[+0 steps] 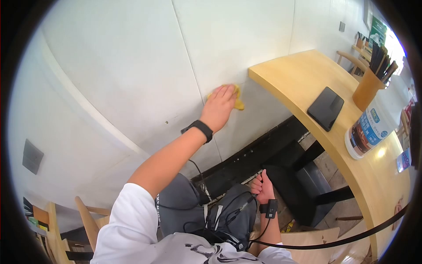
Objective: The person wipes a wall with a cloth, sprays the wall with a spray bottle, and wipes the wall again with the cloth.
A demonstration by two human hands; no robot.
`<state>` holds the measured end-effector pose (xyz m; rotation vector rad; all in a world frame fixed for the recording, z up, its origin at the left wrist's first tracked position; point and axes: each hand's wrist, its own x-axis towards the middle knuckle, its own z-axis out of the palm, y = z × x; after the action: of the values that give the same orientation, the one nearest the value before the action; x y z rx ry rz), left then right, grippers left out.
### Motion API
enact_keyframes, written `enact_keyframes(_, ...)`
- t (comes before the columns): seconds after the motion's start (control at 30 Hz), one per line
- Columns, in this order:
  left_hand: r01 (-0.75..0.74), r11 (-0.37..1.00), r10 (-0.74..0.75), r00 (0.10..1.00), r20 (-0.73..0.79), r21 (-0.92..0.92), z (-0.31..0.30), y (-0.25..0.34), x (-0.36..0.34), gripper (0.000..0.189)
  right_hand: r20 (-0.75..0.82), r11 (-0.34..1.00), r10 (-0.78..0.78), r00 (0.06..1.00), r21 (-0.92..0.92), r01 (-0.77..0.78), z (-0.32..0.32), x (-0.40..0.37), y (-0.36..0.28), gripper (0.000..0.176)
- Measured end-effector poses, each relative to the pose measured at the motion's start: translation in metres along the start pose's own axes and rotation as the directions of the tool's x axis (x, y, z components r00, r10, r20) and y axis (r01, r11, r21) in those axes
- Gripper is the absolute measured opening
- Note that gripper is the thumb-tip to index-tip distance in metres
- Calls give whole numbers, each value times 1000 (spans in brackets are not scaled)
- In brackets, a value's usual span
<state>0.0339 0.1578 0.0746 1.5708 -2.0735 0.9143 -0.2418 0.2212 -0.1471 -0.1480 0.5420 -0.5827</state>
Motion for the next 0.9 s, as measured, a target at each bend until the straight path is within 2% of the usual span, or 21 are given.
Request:
enact_keyframes(0.07,-106,988,96,992,86,117,13,-2,-27,35,14,1000,-1,1000,-6,2,2,0,0,47)
enact_keyframes(0.13,-144,986,126,973,194,83,50,0,-79,34,24,1000,0,1000,-19,0,2,-2,0,47)
enact_keyframes(0.17,-141,987,123,974,188,83,61,3,-102,34,35,1000,0,999,1,0,-1,-1,0,47)
enact_keyframes(0.2,-178,980,147,947,284,88,68,5,-122,35,48,1000,0,999,24,-2,-2,1,1,47)
enact_keyframes(0.23,-224,970,174,910,378,92,69,4,-127,36,54,1000,-5,999,26,4,0,3,0,47)
enact_keyframes(0.27,-227,969,177,909,377,93,64,5,-120,36,47,1000,-8,999,18,7,0,3,1,47)
enact_keyframes(0.33,20,999,-3,861,508,-29,40,12,-97,36,37,1000,8,999,4,-9,1,0,1,47)
enact_keyframes(0.37,30,999,-14,858,513,-24,28,9,-86,36,41,1000,6,999,-2,-6,0,0,0,47)
enact_keyframes(0.43,-48,999,41,972,232,22,3,-5,-55,35,50,1000,6,999,-6,-6,0,2,1,46)
enact_keyframes(0.47,-41,999,33,971,237,29,-15,-8,-41,35,45,1000,8,999,5,-8,0,2,0,46)
enact_keyframes(0.53,58,998,-58,994,96,6,-50,-11,-21,39,47,1000,26,999,8,-26,1,5,-1,46)
enact_keyframes(0.63,162,987,-162,987,17,3,-75,-13,-25,49,76,998,46,996,-36,-43,2,8,-2,46)
enact_keyframes(0.67,170,985,-171,985,16,30,-78,-16,-32,49,105,999,40,994,-39,-36,-1,8,-3,46)
enact_keyframes(0.73,142,986,-145,989,-29,-92,-78,-24,-56,55,153,999,45,987,-34,-41,-6,11,-4,46)
enact_keyframes(0.77,147,985,-148,989,-15,-89,-78,-27,-72,55,170,998,56,984,-27,-52,-8,12,-4,47)
enact_keyframes(0.9,174,980,-173,985,21,-91,-55,-25,-142,55,79,998,48,996,-30,-46,1,9,-2,47)
